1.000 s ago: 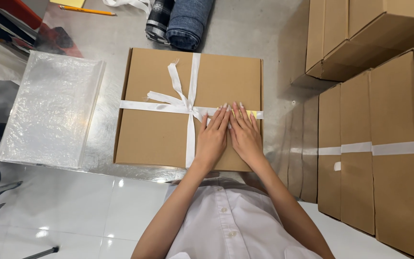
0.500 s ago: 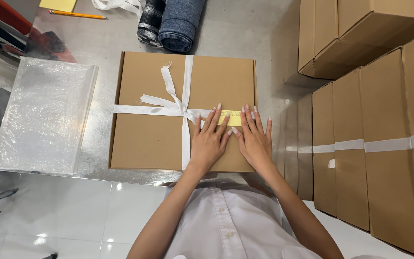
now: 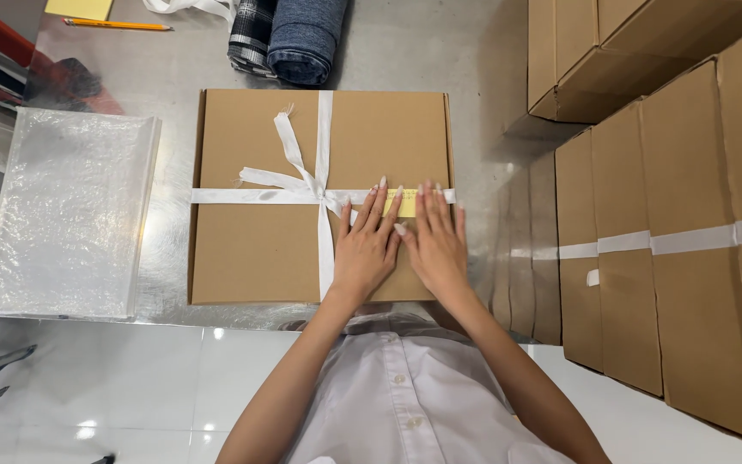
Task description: The person picks up a yellow sticky note and a pencil, then writes on the note while holding it over a cardboard box. After writing, the person places the note onto the box and presses it down to secure it.
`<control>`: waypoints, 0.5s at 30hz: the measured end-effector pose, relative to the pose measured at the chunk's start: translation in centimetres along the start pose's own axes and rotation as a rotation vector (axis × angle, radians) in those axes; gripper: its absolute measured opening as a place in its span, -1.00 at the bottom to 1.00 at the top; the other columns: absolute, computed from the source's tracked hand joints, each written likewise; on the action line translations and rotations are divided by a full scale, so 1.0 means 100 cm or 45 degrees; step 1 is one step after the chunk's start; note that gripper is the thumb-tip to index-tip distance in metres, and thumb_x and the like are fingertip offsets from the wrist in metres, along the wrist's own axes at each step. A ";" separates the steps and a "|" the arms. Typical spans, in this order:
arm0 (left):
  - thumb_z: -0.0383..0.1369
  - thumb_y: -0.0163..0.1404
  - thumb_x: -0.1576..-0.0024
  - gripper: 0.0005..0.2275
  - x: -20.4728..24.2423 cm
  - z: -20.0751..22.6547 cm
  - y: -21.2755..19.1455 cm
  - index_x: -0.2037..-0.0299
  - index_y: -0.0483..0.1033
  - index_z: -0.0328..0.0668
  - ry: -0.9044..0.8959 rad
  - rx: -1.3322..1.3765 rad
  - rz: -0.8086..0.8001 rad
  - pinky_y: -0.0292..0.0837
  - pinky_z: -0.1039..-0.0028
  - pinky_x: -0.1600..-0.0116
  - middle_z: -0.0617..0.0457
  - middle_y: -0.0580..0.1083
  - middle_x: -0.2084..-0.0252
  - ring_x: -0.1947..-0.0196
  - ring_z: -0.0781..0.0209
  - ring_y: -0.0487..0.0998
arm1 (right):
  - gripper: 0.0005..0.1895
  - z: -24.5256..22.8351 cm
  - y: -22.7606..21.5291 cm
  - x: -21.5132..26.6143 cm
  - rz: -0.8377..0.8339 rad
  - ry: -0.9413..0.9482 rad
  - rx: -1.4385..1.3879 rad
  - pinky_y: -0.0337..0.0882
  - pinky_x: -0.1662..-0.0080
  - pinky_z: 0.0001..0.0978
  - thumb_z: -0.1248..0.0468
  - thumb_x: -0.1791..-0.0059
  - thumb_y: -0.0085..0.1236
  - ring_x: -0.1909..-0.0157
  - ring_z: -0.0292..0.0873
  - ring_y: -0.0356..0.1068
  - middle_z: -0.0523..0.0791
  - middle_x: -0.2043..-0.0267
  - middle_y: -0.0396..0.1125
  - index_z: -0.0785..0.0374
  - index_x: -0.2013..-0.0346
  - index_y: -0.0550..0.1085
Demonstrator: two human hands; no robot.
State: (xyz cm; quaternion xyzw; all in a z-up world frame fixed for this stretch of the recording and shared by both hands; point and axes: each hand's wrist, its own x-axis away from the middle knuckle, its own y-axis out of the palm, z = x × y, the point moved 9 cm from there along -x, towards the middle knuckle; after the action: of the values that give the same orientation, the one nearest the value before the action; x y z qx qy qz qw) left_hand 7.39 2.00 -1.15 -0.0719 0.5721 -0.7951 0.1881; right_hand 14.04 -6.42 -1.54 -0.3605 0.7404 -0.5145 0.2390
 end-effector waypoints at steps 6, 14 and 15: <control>-0.09 -0.35 -0.34 -0.54 -0.002 0.003 -0.002 -0.48 0.10 0.27 -0.015 -0.025 -0.027 -0.30 0.00 -0.52 0.14 -0.05 -0.58 -0.56 0.21 -0.08 | -0.33 0.012 -0.001 0.004 0.131 -0.003 0.184 -0.24 -0.43 0.21 -0.11 -0.17 -0.31 -0.57 0.02 -0.14 -0.03 -0.61 -0.21 0.16 -0.49 0.09; -0.14 -0.40 -0.34 -0.54 -0.004 0.011 -0.001 -0.49 0.04 0.32 0.041 -0.112 -0.012 -0.37 -0.05 -0.52 0.27 -0.06 -0.58 -0.57 0.19 -0.14 | -0.33 0.013 0.001 0.006 0.202 -0.020 0.204 -0.26 -0.43 0.23 -0.12 -0.17 -0.32 -0.58 -0.03 -0.15 -0.05 -0.61 -0.18 0.15 -0.49 0.09; -0.14 -0.39 -0.34 -0.54 -0.005 0.011 -0.002 -0.48 0.07 0.30 0.042 -0.100 -0.002 -0.36 -0.05 -0.51 0.26 -0.03 -0.57 -0.56 0.17 -0.11 | -0.34 0.013 0.000 0.006 0.181 -0.010 0.176 -0.28 -0.43 0.24 -0.11 -0.17 -0.33 -0.58 -0.03 -0.17 -0.06 -0.61 -0.20 0.15 -0.49 0.09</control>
State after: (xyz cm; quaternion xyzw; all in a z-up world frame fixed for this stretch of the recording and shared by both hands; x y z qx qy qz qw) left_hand 8.15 1.24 -0.56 -0.0666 0.6057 -0.7733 0.1750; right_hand 14.58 -7.62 -2.03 -0.2917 0.7259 -0.5448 0.3020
